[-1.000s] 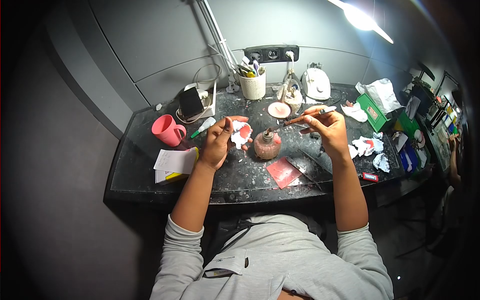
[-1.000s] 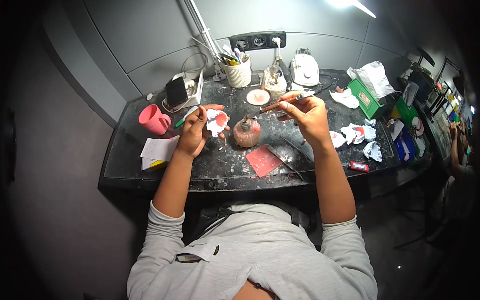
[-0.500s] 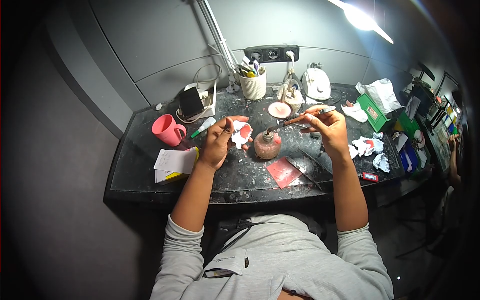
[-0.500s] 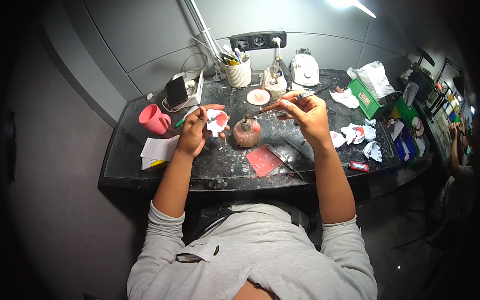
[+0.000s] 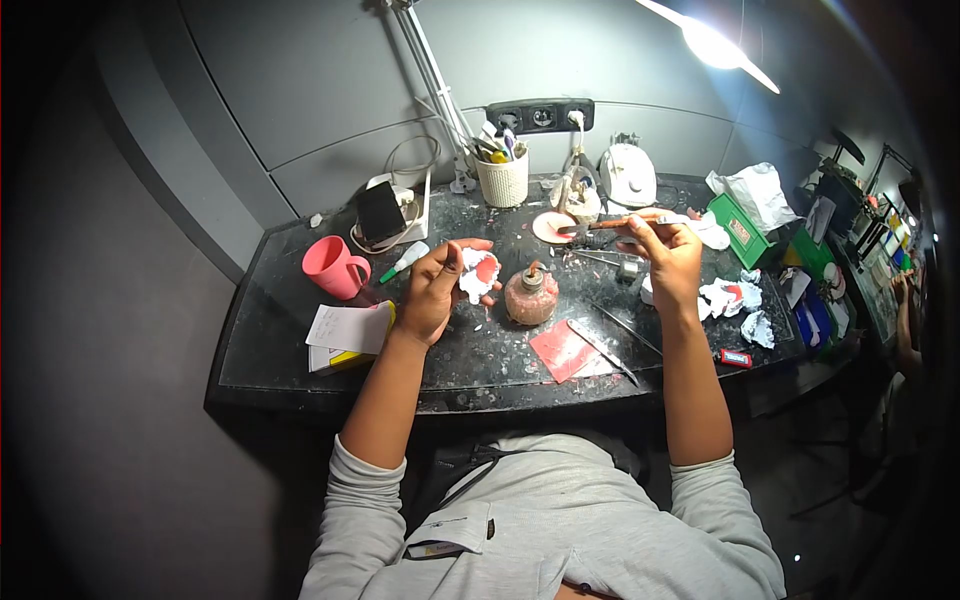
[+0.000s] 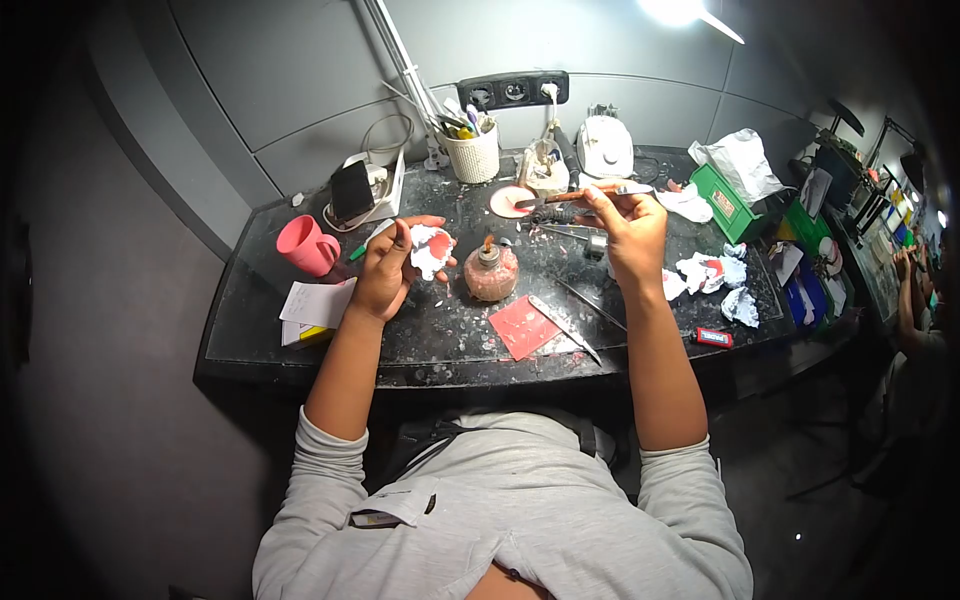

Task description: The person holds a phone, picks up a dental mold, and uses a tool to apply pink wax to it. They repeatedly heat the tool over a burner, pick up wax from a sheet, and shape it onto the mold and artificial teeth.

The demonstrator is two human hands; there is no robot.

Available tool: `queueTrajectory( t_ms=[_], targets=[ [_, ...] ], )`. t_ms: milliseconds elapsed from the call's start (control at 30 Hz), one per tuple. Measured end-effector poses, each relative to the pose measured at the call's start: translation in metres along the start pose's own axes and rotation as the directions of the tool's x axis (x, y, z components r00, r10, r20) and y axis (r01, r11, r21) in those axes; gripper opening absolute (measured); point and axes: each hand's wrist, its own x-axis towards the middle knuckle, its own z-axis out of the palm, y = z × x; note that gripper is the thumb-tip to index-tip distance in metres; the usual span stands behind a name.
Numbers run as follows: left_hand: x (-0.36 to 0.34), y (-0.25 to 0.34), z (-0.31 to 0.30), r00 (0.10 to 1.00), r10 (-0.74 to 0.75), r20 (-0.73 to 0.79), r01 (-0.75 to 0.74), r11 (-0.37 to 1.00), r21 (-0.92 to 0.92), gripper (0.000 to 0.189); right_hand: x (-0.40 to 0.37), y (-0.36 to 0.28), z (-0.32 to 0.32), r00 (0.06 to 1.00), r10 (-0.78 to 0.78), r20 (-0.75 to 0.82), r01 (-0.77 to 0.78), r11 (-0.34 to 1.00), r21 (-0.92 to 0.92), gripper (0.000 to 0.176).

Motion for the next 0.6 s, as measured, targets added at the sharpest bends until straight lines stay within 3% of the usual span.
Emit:
queueTrajectory(
  t_ms=[600],
  targets=[
    [-0.0001,0.0002,0.0001,1.0,-0.002,-0.006,0.002,1.0,-0.008,0.061,-0.0008,0.0045,0.0016,0.999,-0.028,0.028,0.029,0.999,-0.015,0.016]
  ],
)
